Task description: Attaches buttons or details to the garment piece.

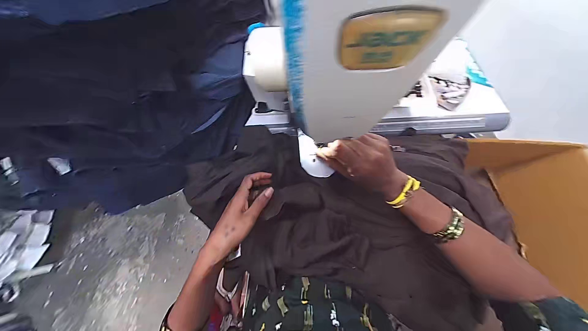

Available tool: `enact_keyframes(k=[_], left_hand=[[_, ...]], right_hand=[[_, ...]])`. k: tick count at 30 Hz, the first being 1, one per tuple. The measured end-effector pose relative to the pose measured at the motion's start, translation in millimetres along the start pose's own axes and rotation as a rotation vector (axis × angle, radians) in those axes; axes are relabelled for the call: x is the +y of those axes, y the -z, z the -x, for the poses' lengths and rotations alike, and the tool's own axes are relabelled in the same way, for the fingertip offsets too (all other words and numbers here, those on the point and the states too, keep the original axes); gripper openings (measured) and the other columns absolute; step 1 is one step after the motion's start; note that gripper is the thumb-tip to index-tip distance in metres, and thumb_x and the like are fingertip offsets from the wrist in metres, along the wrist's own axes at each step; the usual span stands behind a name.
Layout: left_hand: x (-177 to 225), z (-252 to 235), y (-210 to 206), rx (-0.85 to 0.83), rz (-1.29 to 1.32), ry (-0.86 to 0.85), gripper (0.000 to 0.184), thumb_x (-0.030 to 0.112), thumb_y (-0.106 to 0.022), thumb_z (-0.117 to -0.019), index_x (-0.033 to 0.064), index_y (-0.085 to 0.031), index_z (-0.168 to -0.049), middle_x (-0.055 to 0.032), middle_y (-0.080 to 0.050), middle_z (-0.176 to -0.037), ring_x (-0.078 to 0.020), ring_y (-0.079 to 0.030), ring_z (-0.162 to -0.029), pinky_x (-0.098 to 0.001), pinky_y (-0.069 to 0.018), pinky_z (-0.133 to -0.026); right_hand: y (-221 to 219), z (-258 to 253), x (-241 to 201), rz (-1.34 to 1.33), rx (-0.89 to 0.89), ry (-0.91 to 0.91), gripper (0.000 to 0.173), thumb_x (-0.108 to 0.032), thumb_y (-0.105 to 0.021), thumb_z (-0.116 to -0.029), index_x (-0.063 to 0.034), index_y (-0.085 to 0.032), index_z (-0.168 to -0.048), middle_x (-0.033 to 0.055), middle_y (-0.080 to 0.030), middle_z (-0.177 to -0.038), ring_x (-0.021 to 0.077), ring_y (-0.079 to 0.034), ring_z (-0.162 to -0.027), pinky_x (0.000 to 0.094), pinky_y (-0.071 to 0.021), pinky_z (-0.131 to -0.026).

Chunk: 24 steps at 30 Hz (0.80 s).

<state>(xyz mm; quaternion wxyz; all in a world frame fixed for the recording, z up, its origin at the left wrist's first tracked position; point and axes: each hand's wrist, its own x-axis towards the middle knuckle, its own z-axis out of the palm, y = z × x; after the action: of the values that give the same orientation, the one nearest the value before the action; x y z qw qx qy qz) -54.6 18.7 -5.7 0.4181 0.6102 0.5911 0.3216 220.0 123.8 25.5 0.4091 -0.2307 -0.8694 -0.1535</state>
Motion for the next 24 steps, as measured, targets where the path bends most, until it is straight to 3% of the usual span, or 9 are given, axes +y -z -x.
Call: enact_keyframes(k=[2, 5, 10, 13, 15, 19, 20, 22, 24], left_hand=[[-2.6, 1.8, 8.9, -0.002, 0.091, 0.027, 0.037, 0.024, -0.039, -0.1075, 0.0041, -0.056, -0.134, -0.0050, -0.065, -0.127, -0.0064, -0.060, -0.117, -0.0258, -0.0483, -0.100], [-10.2, 8.2, 20.5, 0.004, 0.139, 0.027, 0.037, 0.020, -0.033, -0.1094, 0.0047, -0.061, -0.129, -0.0027, -0.069, -0.123, -0.0070, -0.064, -0.114, -0.0259, -0.0516, -0.098], [-7.3, 15.4, 22.1, 0.002, -0.081, 0.021, 0.040, 0.040, -0.048, -0.1054, 0.0144, -0.067, -0.129, 0.0005, -0.069, -0.119, -0.0060, -0.063, -0.109, -0.0305, -0.0507, -0.097], [3.1, 16.7, 11.1, 0.005, -0.288, -0.030, 0.047, 0.050, -0.060, -0.0976, 0.0114, -0.072, -0.121, -0.0085, -0.068, -0.118, -0.0244, -0.061, -0.113, -0.0496, -0.0469, -0.100], [10.4, 20.2, 3.5, 0.027, -0.320, -0.147, 0.040, 0.043, -0.066, -0.0960, 0.0063, -0.073, -0.111, -0.0118, -0.069, -0.111, -0.0274, -0.063, -0.108, -0.0489, -0.0484, -0.096], [28.8, 31.7, 6.4, -0.082, -0.109, -0.534, 0.028, 0.028, -0.059, -0.1046, 0.0018, -0.064, -0.113, -0.0094, -0.068, -0.114, -0.0091, -0.063, -0.111, -0.0259, -0.0504, -0.099], [33.5, 35.0, 6.5, -0.096, -0.113, -0.575, 0.025, 0.026, -0.059, -0.1046, 0.0020, -0.063, -0.112, -0.0099, -0.068, -0.116, -0.0092, -0.063, -0.113, -0.0250, -0.0507, -0.099], [38.6, 38.8, 1.2, -0.092, -0.204, -0.605, 0.022, 0.024, -0.058, -0.1043, 0.0045, -0.065, -0.112, -0.0098, -0.068, -0.118, -0.0118, -0.064, -0.114, -0.0263, -0.0521, -0.098], [38.2, 39.1, -10.3, -0.093, -0.275, -0.616, 0.019, 0.022, -0.058, -0.1041, 0.0056, -0.066, -0.111, -0.0099, -0.070, -0.117, -0.0157, -0.066, -0.112, -0.0310, -0.0547, -0.096]], right_hand=[[0.0, -2.3, 2.0, 0.018, -0.025, 0.032, 0.016, -0.012, -0.064, -0.0956, -0.0039, -0.069, -0.083, 0.0095, -0.067, -0.070, 0.0238, -0.066, -0.068, 0.0341, -0.0506, -0.061], [2.3, -5.3, -0.3, 0.073, -0.099, 0.013, 0.015, -0.011, -0.063, -0.0950, -0.0042, -0.072, -0.086, 0.0088, -0.063, -0.063, 0.0250, -0.062, -0.058, 0.0368, -0.0468, -0.054], [4.1, -10.6, -1.0, 0.109, -0.169, -0.029, 0.014, -0.009, -0.062, -0.0934, -0.0031, -0.073, -0.087, 0.0119, -0.063, -0.062, 0.0296, -0.063, -0.056, 0.0416, -0.0458, -0.051], [8.3, -9.2, -6.6, 0.035, -0.149, -0.082, 0.018, -0.014, -0.062, -0.0969, -0.0011, -0.069, -0.086, 0.0141, -0.066, -0.067, 0.0308, -0.065, -0.060, 0.0430, -0.0484, -0.053], [16.6, -3.5, -21.5, -0.122, -0.077, -0.201, 0.029, -0.023, -0.064, -0.0998, 0.0004, -0.066, -0.082, 0.0146, -0.066, -0.072, 0.0261, -0.066, -0.065, 0.0392, -0.0516, -0.056], [41.7, 12.9, -60.4, -0.369, -0.161, -0.604, 0.053, -0.044, -0.052, -0.1059, -0.0049, -0.068, -0.075, 0.0028, -0.063, -0.066, 0.0039, -0.058, -0.062, 0.0214, -0.0448, -0.057], [43.5, 20.3, -67.0, -0.396, -0.241, -0.693, 0.059, -0.051, -0.045, -0.1064, -0.0070, -0.067, -0.074, -0.0008, -0.058, -0.063, 0.0022, -0.053, -0.058, 0.0221, -0.0401, -0.054], [43.0, 36.4, -72.9, -0.504, -0.359, -0.806, 0.062, -0.056, -0.040, -0.1064, -0.0096, -0.072, -0.080, -0.0058, -0.061, -0.067, -0.0038, -0.054, -0.061, 0.0189, -0.0433, -0.057], [43.8, 43.5, -77.9, -0.549, -0.467, -0.895, 0.065, -0.058, -0.037, -0.1060, -0.0095, -0.070, -0.080, -0.0058, -0.059, -0.067, -0.0013, -0.054, -0.064, 0.0235, -0.0442, -0.061]])
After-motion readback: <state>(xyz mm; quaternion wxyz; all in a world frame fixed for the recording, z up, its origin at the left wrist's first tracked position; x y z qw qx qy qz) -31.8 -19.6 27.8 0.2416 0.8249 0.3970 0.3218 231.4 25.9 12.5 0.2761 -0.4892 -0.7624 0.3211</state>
